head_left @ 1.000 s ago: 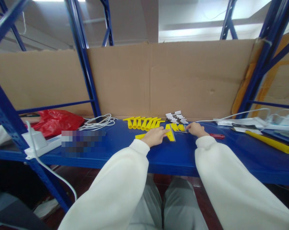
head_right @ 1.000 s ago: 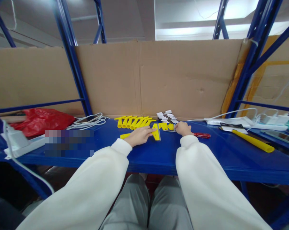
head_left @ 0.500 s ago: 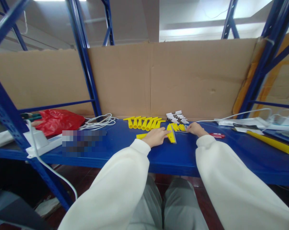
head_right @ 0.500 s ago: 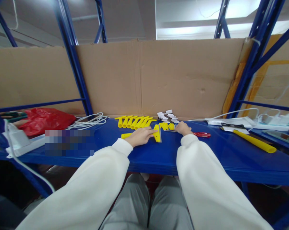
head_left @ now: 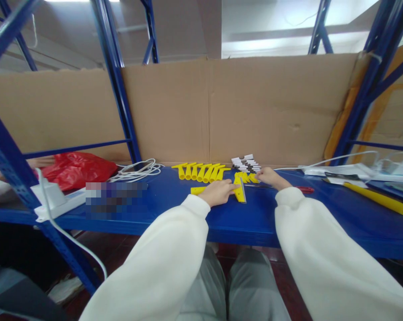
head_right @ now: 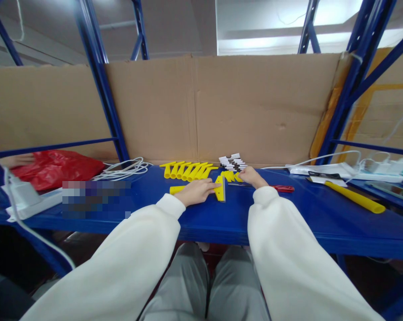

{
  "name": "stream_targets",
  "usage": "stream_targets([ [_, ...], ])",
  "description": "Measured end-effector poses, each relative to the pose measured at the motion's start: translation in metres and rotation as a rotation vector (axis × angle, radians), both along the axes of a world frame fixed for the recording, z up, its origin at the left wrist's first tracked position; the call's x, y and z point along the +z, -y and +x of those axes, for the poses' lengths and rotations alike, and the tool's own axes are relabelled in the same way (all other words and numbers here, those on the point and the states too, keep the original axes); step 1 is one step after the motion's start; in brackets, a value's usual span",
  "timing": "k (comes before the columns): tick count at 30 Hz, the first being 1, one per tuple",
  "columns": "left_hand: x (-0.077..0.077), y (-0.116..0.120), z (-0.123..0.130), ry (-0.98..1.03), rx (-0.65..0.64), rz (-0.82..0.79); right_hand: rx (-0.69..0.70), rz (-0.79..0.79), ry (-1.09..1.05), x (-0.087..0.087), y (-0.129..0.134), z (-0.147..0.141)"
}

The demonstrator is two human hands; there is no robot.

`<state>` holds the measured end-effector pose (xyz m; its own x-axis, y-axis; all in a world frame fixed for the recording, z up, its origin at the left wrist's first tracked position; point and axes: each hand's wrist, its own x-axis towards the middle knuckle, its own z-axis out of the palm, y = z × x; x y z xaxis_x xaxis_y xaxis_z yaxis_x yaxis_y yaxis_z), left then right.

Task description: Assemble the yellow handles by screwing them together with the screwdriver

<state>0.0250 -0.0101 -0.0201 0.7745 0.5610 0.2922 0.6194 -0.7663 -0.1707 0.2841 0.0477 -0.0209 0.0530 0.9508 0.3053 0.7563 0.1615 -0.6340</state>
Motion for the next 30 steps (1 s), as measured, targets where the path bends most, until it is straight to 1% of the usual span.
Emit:
stream_targets([
  [2,0.000,0.000,0.000,0.002,-0.010,0.000,0.053,0.004,-0.042,0.006,0.009,-0.015],
  [5,0.000,0.000,0.000,0.000,-0.015,-0.004,0.226,0.096,-0.076,0.010,0.019,-0.036],
  [8,0.000,0.000,0.000,-0.006,-0.014,0.001,0.332,0.147,-0.031,0.008,0.024,-0.049],
  [11,0.000,0.001,0.000,-0.007,-0.015,0.007,0.390,0.191,0.031,0.003,0.022,-0.052],
  [17,0.001,0.002,0.000,-0.022,-0.015,0.008,0.416,0.223,0.063,0.001,0.020,-0.051],
  [24,0.001,0.002,0.000,-0.027,-0.016,0.006,0.411,0.124,0.006,0.005,0.027,-0.057],
  [30,0.001,0.002,0.001,-0.028,-0.015,0.004,0.442,0.109,-0.026,0.004,0.026,-0.055],
])
